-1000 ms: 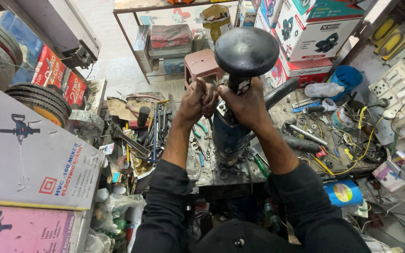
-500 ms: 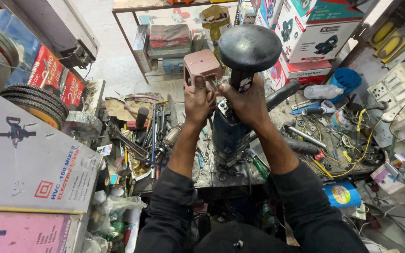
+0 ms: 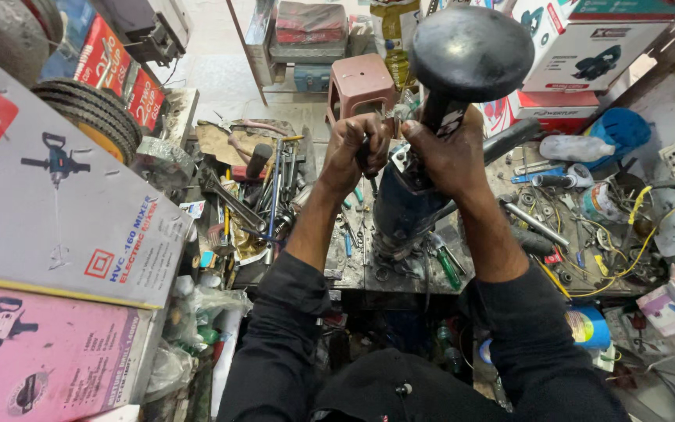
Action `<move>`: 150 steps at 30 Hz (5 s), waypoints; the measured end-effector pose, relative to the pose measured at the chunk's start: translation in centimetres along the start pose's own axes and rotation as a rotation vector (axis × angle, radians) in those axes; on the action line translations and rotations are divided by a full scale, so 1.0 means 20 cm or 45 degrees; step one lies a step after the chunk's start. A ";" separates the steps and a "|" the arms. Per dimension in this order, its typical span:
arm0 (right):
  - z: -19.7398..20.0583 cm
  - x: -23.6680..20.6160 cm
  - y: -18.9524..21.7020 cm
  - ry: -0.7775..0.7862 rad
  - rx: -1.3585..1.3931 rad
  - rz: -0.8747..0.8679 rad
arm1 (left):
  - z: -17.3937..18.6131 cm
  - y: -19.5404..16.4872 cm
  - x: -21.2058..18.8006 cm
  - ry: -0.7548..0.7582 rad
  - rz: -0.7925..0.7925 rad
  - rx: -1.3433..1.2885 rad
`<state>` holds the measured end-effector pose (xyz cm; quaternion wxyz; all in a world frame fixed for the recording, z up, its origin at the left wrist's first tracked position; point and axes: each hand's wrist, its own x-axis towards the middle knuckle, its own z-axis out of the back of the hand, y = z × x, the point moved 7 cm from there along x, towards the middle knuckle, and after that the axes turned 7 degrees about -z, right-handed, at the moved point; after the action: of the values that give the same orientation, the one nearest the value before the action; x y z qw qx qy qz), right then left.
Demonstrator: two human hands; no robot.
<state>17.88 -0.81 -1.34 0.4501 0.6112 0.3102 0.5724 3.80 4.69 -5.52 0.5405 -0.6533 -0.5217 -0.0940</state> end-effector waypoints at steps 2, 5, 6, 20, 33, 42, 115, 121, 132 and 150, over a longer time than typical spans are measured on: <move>0.02 0.00 0.02 -0.002 -0.056 0.067 | -0.03 -0.03 0.00 0.032 -0.124 0.237; 0.06 0.00 0.02 -0.015 -0.082 0.096 | -0.02 0.02 0.01 -0.120 -0.048 0.368; 0.07 0.00 0.02 -0.022 -0.082 0.094 | -0.01 0.05 0.01 -0.201 0.023 0.371; 0.10 -0.04 0.05 -0.005 -0.025 0.114 | -0.03 0.05 0.04 -0.318 -0.025 0.536; 0.08 -0.02 0.05 -0.023 -0.094 0.079 | -0.11 -0.05 0.05 -0.369 -0.126 0.660; 0.15 0.00 -0.02 -0.021 -0.074 0.150 | -0.02 -0.18 -0.02 -0.454 -0.109 0.893; 0.39 -1.16 -1.18 -0.292 -0.425 -0.647 | -0.14 -0.27 0.18 0.103 0.073 1.199; 0.47 -1.17 -1.19 -0.349 -0.358 -0.668 | -0.15 -0.29 0.17 0.120 0.123 1.275; 0.77 -1.25 -1.27 -0.466 -0.652 -0.788 | -0.06 -0.37 0.09 -0.050 0.260 1.194; 0.48 -1.19 -1.28 -0.122 -1.085 -0.390 | -0.11 -0.37 0.06 -0.051 0.293 1.306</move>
<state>27.19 -13.59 -33.97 0.7548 0.3444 0.1128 0.5467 -0.52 2.56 0.67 0.7876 -0.3596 -0.4359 0.2458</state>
